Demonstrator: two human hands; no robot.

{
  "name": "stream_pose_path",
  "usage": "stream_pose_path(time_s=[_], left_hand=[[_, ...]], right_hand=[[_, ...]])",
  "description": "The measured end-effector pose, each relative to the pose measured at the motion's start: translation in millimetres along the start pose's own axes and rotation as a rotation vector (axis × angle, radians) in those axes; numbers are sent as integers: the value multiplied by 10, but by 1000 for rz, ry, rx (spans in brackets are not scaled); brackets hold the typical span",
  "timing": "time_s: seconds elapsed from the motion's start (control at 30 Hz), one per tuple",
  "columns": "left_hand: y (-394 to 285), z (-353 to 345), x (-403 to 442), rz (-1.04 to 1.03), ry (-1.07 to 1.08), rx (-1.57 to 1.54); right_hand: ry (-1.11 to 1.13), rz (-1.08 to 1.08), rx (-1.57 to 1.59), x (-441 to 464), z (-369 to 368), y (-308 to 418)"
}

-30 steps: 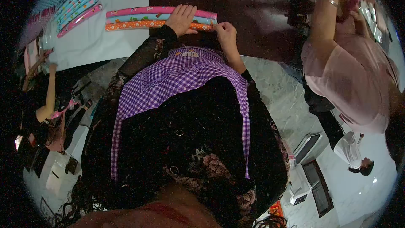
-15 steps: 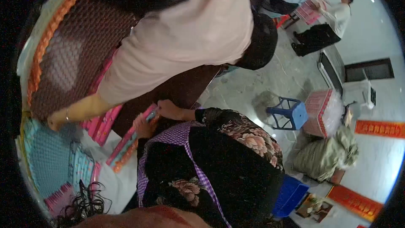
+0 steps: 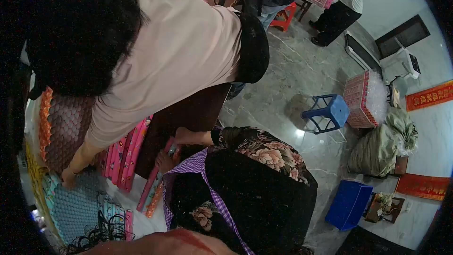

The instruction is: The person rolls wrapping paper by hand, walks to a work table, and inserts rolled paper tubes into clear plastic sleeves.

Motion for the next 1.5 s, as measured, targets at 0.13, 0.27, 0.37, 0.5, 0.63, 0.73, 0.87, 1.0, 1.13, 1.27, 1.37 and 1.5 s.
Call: stream_pose_path(time_s=[0.13, 0.27, 0.37, 0.5, 0.63, 0.73, 0.87, 1.0, 1.13, 1.27, 1.37, 1.5], left_hand=[[-9, 5, -33, -4, -78, 106], [-41, 48, -33, 7, -38, 76], [-48, 109, -26, 8, -9, 75], [-34, 43, -35, 18, 19, 93], [-5, -73, -51, 3, -8, 91], [-9, -74, -57, -46, -98, 103], [11, -70, -41, -1, -38, 108], [-2, -39, -30, 20, -39, 37], [-14, -21, -25, -7, -10, 63], [-3, -56, -37, -9, -2, 41], [40, -152, -44, 9, 6, 35], [-2, -60, -74, -11, 8, 54]], right_hand=[[-8, 21, -102, -13, 94, 160], [103, 0, 59, 230, 47, -246], [53, 19, 188, 243, 122, -219], [76, 56, 207, 201, 184, -188], [-40, -39, 40, 304, 276, -354], [-60, -57, 179, 100, 383, -144], [43, -142, -1, -25, 352, -45], [85, -48, 114, 237, 203, -112], [31, -27, 288, 350, 229, -175], [-33, -138, 169, 321, 305, -152], [6, -105, 116, 301, 357, -205], [-39, -99, 151, 272, 357, -285]])
Point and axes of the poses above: each hand's wrist, its own x-axis towards the middle knuckle, its own z-axis out of the back of the hand, y = z × x, the point moved 8 cm from there along x, towards the middle knuckle, and after that the axes turned 5 degrees about x, right-handed, at the moved point
